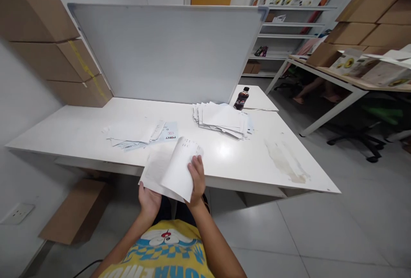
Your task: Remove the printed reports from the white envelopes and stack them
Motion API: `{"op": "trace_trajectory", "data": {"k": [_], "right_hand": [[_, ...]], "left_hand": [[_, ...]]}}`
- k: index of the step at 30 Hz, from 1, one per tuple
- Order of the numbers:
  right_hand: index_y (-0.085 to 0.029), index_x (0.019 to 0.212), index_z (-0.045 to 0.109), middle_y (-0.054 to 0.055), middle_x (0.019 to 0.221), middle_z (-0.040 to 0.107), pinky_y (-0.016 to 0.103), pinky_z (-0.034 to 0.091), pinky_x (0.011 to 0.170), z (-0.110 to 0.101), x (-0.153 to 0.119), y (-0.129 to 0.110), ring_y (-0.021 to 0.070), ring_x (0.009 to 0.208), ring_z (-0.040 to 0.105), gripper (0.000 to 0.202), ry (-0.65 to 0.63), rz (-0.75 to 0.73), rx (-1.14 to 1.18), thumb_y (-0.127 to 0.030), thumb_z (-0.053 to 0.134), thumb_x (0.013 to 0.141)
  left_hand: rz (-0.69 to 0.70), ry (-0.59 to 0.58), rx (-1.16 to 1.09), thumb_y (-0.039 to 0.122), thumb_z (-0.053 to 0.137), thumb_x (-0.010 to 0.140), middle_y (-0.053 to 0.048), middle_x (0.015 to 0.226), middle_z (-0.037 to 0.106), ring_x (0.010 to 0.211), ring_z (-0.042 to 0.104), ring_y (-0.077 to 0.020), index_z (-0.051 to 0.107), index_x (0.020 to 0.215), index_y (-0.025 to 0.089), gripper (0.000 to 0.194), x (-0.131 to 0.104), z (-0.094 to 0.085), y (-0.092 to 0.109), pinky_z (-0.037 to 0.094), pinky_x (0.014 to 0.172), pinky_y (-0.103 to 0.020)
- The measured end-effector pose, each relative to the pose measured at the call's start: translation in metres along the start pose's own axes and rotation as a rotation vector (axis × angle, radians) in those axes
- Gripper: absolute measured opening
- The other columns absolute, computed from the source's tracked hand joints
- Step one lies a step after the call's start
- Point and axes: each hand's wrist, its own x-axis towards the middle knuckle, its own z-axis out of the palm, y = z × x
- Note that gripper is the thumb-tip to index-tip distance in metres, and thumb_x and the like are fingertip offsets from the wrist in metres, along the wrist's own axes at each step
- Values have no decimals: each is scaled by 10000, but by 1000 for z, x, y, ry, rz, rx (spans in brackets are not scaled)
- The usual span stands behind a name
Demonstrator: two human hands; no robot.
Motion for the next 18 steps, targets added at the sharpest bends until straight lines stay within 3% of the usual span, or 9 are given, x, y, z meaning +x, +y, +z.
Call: {"op": "trace_trajectory", "data": {"k": [4, 6, 9, 13, 15, 18], "right_hand": [[-241, 1280, 561, 97, 1366, 535, 542, 383, 1074, -15, -23, 34, 282, 1371, 356, 412, -422, -121, -75, -406, 412, 934], [-234, 1295, 553, 102, 1380, 522, 521, 398, 1068, -28, -30, 45, 273, 1372, 355, 403, -537, -139, -113, -364, 427, 935], [-211, 1289, 563, 122, 1372, 527, 536, 402, 1058, -50, -32, 52, 295, 1364, 364, 419, -545, -105, -214, -384, 434, 929], [-200, 1277, 568, 142, 1312, 574, 548, 426, 1031, -69, -28, 54, 326, 1319, 428, 412, -422, -174, -234, -370, 485, 911], [-211, 1302, 542, 145, 1304, 578, 554, 433, 1021, -73, -27, 54, 336, 1306, 442, 432, -372, -250, -205, -334, 539, 888], [-238, 1362, 477, 136, 1328, 560, 534, 456, 1006, -71, -28, 52, 331, 1311, 437, 505, -409, -304, -190, -294, 574, 869]], "left_hand": [[-147, -63, -59, 590, 420, 876, -70, 1305, 598, 1253, 510, -254, 568, 1279, 260, 542, -13, 5, 7, 467, 982, -355], [-232, -134, -80, 640, 408, 860, -92, 1309, 592, 1256, 503, -281, 552, 1301, 250, 606, -19, 6, 9, 466, 980, -395], [-319, -214, -107, 679, 382, 851, -106, 1347, 557, 1272, 479, -309, 506, 1349, 249, 669, -25, 9, 10, 461, 971, -442], [-341, -284, -151, 621, 399, 882, -96, 1411, 495, 1311, 433, -295, 430, 1407, 248, 645, -28, 13, 9, 431, 1001, -425], [-344, -310, -171, 589, 402, 897, -95, 1416, 489, 1322, 418, -292, 407, 1422, 240, 630, -29, 14, 10, 412, 1021, -419], [-336, -305, -180, 538, 410, 914, -94, 1395, 512, 1313, 430, -291, 397, 1427, 234, 596, -30, 14, 10, 403, 1031, -420]]}}
